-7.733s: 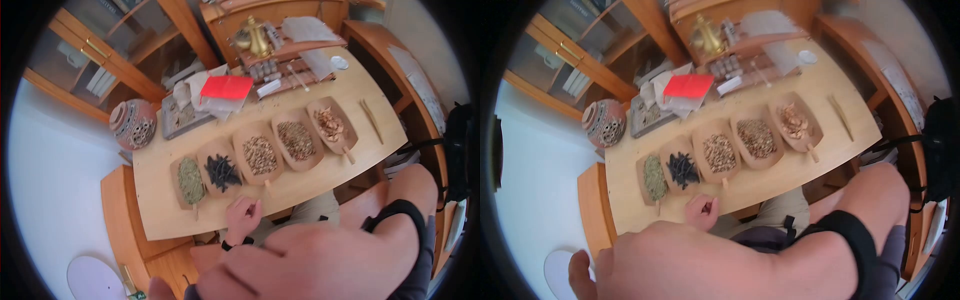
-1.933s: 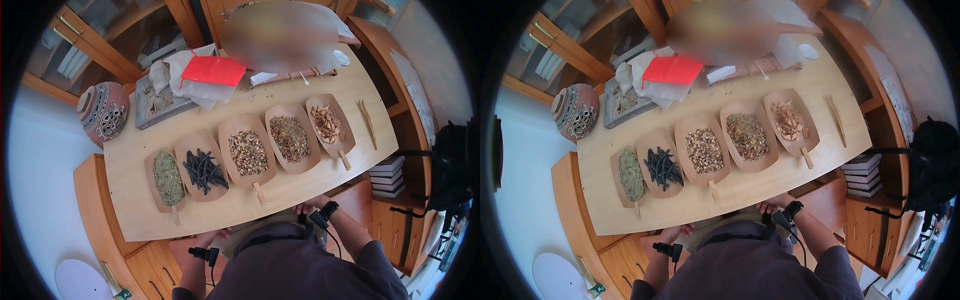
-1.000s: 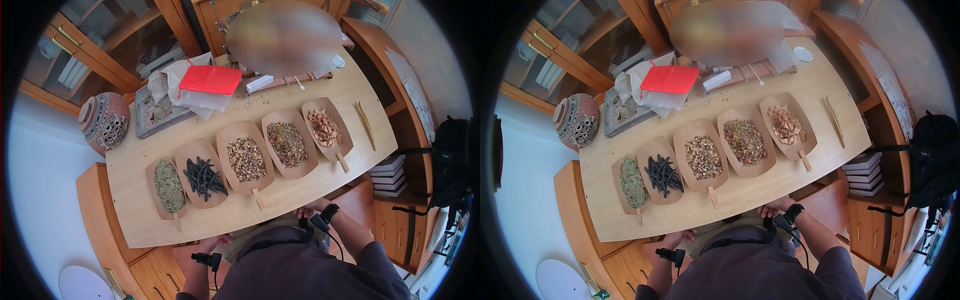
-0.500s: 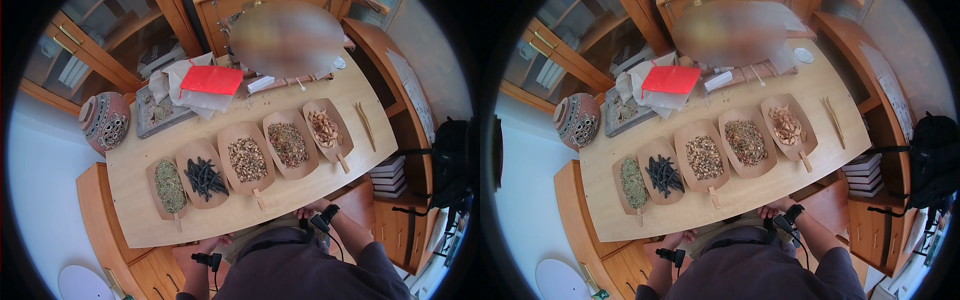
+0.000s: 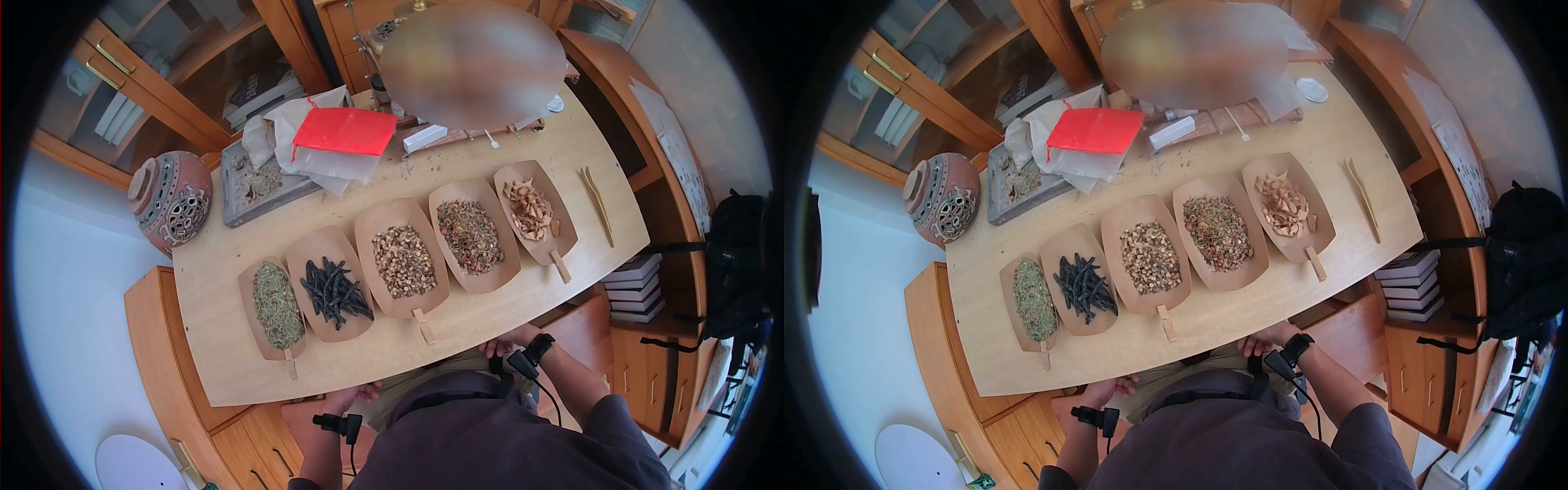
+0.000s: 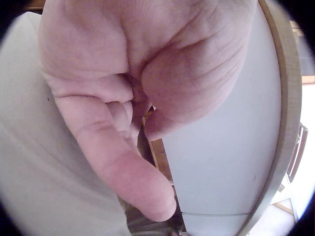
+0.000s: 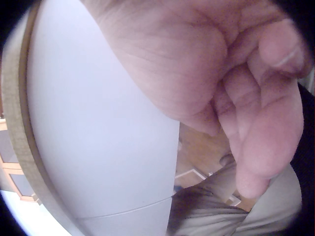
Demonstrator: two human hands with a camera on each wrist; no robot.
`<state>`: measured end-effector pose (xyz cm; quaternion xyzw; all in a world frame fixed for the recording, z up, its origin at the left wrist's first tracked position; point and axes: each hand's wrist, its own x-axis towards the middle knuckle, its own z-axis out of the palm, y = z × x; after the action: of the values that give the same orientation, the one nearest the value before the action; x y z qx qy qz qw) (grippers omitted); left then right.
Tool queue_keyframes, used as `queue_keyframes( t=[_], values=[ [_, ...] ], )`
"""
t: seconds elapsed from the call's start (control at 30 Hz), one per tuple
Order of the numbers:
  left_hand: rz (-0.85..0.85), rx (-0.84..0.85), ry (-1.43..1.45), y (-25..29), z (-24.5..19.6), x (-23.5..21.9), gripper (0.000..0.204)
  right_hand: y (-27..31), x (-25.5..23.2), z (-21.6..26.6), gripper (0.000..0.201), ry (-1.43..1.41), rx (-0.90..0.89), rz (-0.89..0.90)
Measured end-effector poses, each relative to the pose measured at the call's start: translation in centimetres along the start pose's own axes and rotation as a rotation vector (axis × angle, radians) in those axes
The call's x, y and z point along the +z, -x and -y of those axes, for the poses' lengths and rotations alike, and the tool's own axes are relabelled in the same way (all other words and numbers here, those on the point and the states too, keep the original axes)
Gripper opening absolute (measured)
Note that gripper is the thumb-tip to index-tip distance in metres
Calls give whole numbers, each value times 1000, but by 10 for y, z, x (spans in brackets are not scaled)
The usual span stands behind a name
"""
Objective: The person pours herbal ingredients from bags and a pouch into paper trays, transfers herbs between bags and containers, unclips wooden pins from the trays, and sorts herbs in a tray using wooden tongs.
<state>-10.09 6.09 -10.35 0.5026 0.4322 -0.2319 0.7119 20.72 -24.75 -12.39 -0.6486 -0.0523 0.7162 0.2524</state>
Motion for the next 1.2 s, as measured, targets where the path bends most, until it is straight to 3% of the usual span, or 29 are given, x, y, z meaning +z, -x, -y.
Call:
queue_keyframes(
  t=[1.2],
  values=[
    [1, -17, -9, -1, 1, -1, 33, -2, 0, 0, 37, -17, 0, 6]
  ],
)
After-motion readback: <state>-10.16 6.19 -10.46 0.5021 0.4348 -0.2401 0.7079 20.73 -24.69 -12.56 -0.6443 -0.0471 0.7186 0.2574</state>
